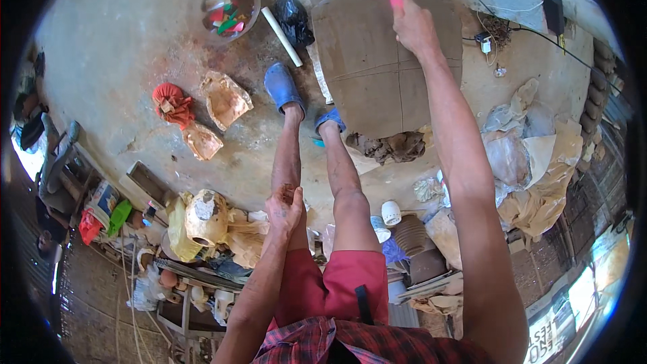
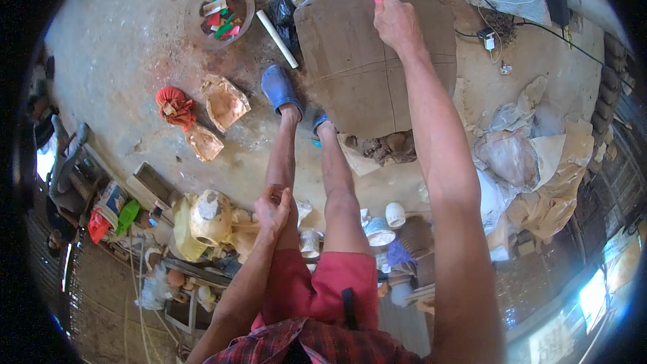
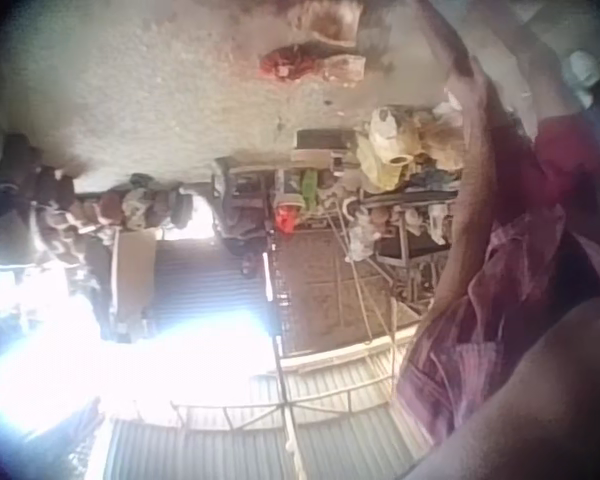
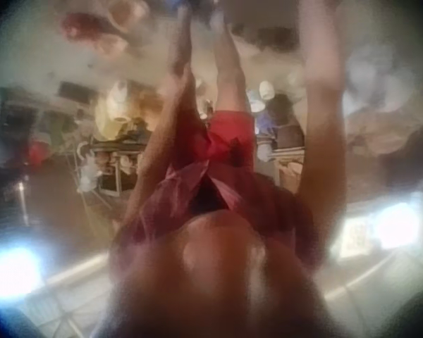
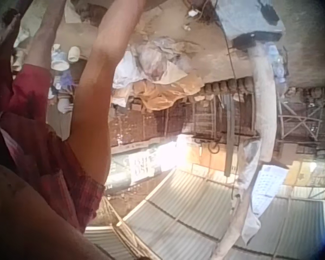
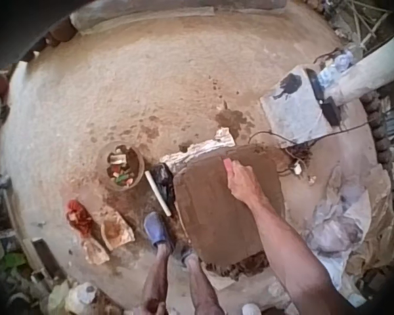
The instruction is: The person shapes clay into a vessel by hand, using a small blue tool to smooth the interior and exterior walls.
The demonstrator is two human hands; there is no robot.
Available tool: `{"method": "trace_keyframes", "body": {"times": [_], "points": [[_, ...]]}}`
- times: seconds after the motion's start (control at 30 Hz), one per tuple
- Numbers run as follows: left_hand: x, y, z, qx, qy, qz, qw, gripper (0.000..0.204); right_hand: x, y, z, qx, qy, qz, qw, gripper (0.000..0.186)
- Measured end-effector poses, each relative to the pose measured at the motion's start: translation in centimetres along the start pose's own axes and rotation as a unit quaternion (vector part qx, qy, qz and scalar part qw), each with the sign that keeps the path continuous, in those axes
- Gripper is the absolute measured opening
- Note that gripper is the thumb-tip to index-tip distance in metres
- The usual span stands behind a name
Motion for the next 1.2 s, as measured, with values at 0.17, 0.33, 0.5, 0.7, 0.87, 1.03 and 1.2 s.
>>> {"method": "trace_keyframes", "body": {"times": [0.17,0.33,0.5,0.7,0.87,1.03,1.2], "points": [[0.1,1.6,-0.7,0.009,0.007,-0.025,1.0,0.027,2.7,2.7,-4.9,-0.016,0.011,0.005,1.0,0.03],[0.0,2.6,-0.9,-0.003,-0.015,-0.03,0.999,0.027,6.6,5.4,-9.3,-0.037,0.036,0.012,0.999,0.028],[0.1,2.6,-0.9,0.013,0.017,0.031,0.999,0.026,8.8,8.2,-13.3,-0.054,0.049,-0.001,0.997,0.027],[-0.2,2.9,-1.0,-0.013,-0.009,-0.02,1.0,0.028,11.6,11.2,-18.9,-0.062,0.064,-0.056,0.994,0.027],[0.0,2.9,-0.9,-0.021,-0.019,-0.03,0.999,0.028,16.8,14.9,-23.7,-0.08,0.089,-0.088,0.989,0.028],[0.4,3.2,-0.8,-0.043,-0.031,-0.055,0.997,0.027,26.1,20.7,-30.9,-0.277,0.12,-0.154,0.941,0.032],[-2.1,3.2,-0.9,-0.029,-0.045,-0.068,0.996,0.03,21.1,19.0,-31.7,-0.233,0.141,-0.138,0.952,0.035]]}}
Point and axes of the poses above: each hand's wrist, its own z-axis towards the middle knuckle, its own y-axis out of the palm, x = y × z, the point moved 7 cm from there along z, towards the middle knuckle, and after that the axes turned 14 degrees about -x, right-handed, at the moved point
